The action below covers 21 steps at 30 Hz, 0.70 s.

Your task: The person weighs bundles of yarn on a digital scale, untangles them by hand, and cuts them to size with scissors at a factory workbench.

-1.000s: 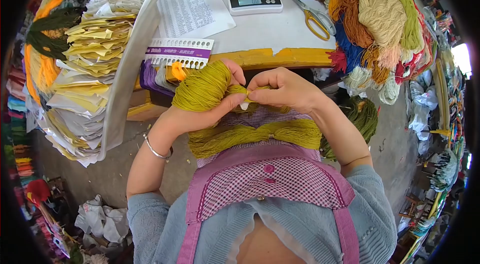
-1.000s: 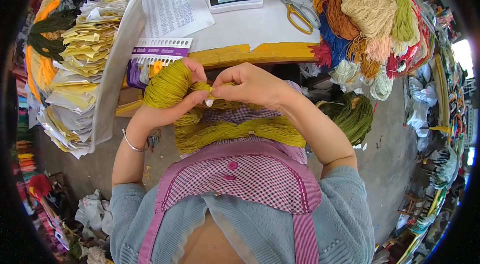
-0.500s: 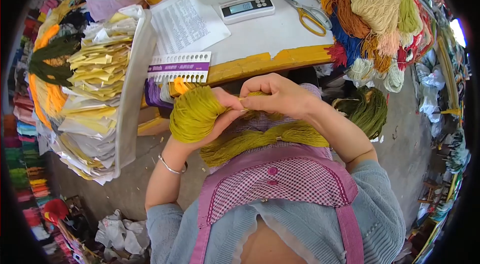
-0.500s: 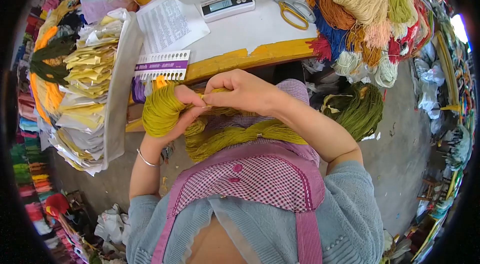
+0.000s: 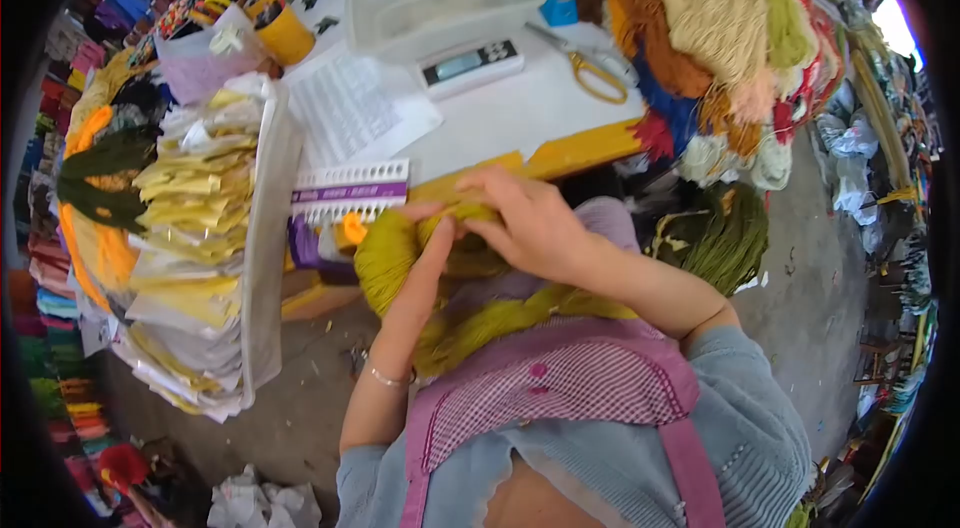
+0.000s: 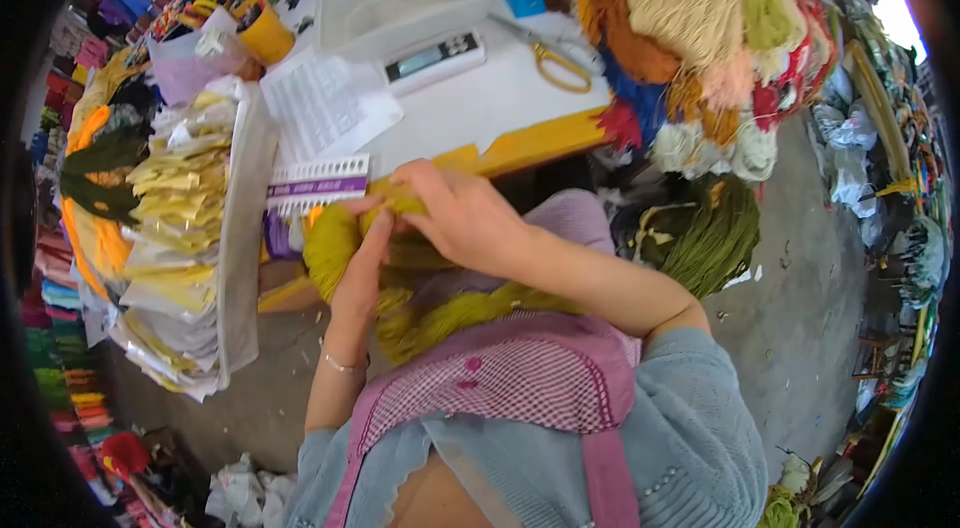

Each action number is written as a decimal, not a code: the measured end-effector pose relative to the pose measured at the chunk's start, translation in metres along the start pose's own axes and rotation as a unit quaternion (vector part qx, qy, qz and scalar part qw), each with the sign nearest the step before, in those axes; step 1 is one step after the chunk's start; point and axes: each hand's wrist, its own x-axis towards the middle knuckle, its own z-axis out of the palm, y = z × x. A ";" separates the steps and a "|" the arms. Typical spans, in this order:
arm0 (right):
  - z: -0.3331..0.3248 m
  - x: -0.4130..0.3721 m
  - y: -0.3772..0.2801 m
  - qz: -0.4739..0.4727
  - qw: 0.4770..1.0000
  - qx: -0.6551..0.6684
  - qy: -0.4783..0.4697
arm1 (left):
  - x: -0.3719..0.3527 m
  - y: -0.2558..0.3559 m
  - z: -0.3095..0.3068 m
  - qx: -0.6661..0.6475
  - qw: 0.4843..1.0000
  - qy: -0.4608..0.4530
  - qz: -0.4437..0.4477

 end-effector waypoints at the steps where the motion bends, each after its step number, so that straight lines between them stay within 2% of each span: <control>1: -0.004 0.004 0.005 0.021 0.998 0.053 -0.036 | 0.003 -0.005 -0.001 -0.025 1.000 0.004 0.000; 2: -0.011 0.011 0.008 0.043 0.991 0.107 -0.070 | 0.003 -0.004 -0.004 -0.043 0.999 -0.005 0.005; 3: -0.029 0.025 0.010 0.107 0.980 0.139 -0.093 | 0.004 -0.004 -0.008 -0.061 0.998 -0.014 0.009; 4: -0.038 0.040 0.039 0.107 0.988 0.105 -0.039 | 0.004 -0.006 -0.010 -0.086 0.996 0.001 0.018; 5: -0.051 0.057 0.066 0.189 0.953 0.234 0.043 | 0.003 -0.006 -0.016 -0.093 0.996 0.004 0.011; 7: -0.086 0.090 0.120 0.211 0.956 0.086 0.187 | 0.003 -0.009 -0.021 -0.102 0.995 0.012 0.006; 9: -0.108 0.110 0.162 0.215 0.952 0.024 0.217 | 0.000 -0.011 -0.023 -0.130 0.991 0.002 0.006; 10: -0.113 0.122 0.180 0.211 0.952 0.020 0.220 | 0.000 -0.012 -0.024 -0.132 0.991 -0.006 0.008; 12: -0.118 0.141 0.209 0.301 0.927 0.015 0.224 | -0.001 -0.010 -0.026 -0.131 0.991 -0.018 -0.003; 17: -0.113 0.166 0.242 0.302 0.926 -0.096 0.204 | -0.002 -0.009 -0.036 -0.125 0.991 -0.032 -0.026; 19: -0.111 0.170 0.249 0.276 0.910 -0.249 0.183 | -0.004 -0.009 -0.040 -0.132 0.990 -0.029 -0.028; 21: -0.111 0.175 0.247 0.288 0.901 -0.272 0.178 | -0.004 -0.009 -0.042 -0.139 0.989 -0.029 -0.029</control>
